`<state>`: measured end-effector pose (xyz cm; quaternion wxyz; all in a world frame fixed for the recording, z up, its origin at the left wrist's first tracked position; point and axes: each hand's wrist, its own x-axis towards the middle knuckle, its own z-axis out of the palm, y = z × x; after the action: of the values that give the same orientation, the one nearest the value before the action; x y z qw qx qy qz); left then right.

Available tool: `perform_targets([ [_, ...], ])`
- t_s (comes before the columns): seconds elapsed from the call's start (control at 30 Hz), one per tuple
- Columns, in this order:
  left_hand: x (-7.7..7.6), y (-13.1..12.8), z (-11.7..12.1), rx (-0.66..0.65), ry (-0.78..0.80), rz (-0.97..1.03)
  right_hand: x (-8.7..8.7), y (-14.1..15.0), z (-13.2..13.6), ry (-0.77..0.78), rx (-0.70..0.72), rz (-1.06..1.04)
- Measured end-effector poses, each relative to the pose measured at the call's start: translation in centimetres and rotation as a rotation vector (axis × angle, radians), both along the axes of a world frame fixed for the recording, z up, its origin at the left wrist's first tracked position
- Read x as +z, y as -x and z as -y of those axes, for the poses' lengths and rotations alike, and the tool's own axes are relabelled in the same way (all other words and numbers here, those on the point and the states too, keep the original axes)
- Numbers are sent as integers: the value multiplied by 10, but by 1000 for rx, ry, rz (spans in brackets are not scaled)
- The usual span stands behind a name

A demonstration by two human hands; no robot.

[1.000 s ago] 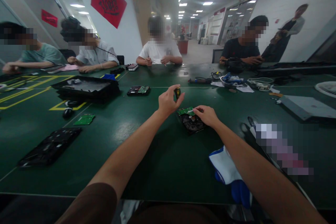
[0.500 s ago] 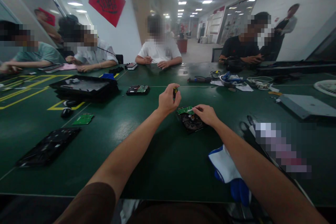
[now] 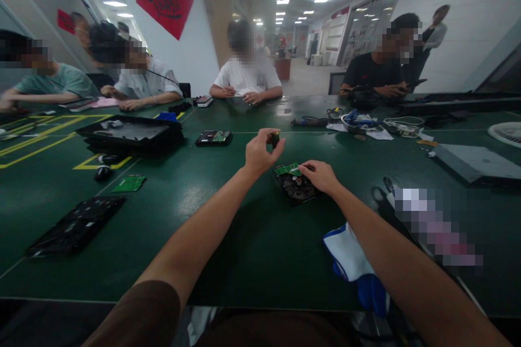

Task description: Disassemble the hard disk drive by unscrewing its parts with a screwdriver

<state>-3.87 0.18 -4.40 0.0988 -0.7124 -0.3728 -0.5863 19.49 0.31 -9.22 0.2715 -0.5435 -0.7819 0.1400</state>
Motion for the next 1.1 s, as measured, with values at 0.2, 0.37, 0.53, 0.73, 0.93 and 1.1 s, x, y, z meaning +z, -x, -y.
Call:
perform_targets([
  [0.2,0,-3,-3,69,56,52,-2,0,-2,-11,4,-1],
  [0.37,6,-3,3,93,1,-28,-2,-1,-3,-10,14,5],
  [0.53,8,-3,5,115,-16,-31,-1,-1,-3,0,5,22],
  [0.73,1,-1,-2,76,17,22,-1,-1,-3,5,7,27],
  [0.93,-1,-4,-3,33,106,113,1,0,-1,17,5,19],
  [1.1,2,-3,-1,-1,107,25,2,0,-1,-2,7,26],
])
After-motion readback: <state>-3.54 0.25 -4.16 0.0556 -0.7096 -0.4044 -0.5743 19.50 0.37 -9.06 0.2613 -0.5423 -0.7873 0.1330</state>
